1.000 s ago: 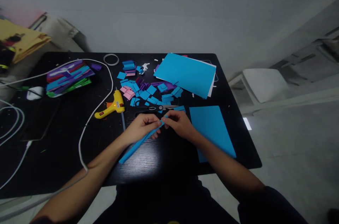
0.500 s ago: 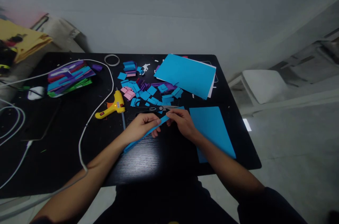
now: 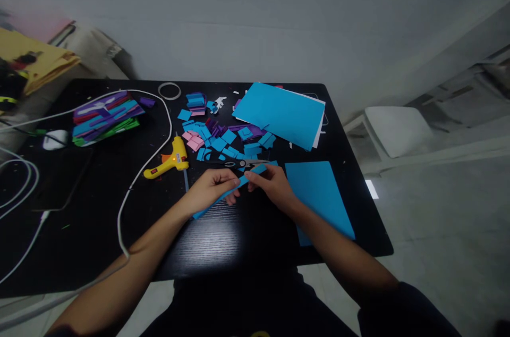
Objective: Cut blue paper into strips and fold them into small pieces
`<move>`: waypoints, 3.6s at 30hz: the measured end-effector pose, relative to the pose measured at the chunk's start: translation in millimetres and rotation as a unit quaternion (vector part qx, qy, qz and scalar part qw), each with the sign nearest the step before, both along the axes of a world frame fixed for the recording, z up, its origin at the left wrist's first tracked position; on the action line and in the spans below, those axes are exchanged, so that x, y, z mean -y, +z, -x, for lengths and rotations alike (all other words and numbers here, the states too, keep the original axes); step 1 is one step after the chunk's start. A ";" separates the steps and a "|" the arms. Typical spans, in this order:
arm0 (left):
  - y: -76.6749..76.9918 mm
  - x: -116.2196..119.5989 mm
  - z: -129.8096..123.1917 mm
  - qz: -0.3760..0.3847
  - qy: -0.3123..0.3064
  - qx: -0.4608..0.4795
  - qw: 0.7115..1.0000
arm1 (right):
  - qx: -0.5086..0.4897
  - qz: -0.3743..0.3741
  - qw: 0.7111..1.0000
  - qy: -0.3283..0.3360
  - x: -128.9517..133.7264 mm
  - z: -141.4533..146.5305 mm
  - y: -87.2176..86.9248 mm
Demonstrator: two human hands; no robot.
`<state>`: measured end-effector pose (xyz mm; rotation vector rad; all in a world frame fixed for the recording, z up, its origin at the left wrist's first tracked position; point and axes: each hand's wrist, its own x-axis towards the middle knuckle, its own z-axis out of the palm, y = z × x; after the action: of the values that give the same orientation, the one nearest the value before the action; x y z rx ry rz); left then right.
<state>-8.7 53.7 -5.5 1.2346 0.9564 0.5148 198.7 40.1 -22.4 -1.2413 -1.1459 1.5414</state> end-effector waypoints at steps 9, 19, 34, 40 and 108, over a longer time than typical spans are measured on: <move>-2.4 0.9 0.2 0.003 0.008 0.018 1.000 | -0.065 0.080 0.992 0.077 0.5 -1.1 0.6; -5.0 0.9 0.6 0.009 0.011 0.024 1.000 | -0.067 0.073 0.992 0.083 -1.1 -2.9 -0.9; -3.2 2.5 1.9 0.016 0.003 0.023 1.000 | -0.036 0.011 0.997 0.072 0.0 -2.7 0.3; -1.0 4.1 0.7 0.016 -0.001 0.023 1.000 | -0.004 -0.017 0.998 0.063 1.2 -2.0 4.2; -0.6 1.8 2.6 0.062 0.011 0.018 0.998 | -0.087 0.067 0.994 0.027 6.2 7.7 4.3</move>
<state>-11.3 51.9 -6.1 1.1022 0.9588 0.4867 191.0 33.9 -18.1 -1.1449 -0.9842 1.7552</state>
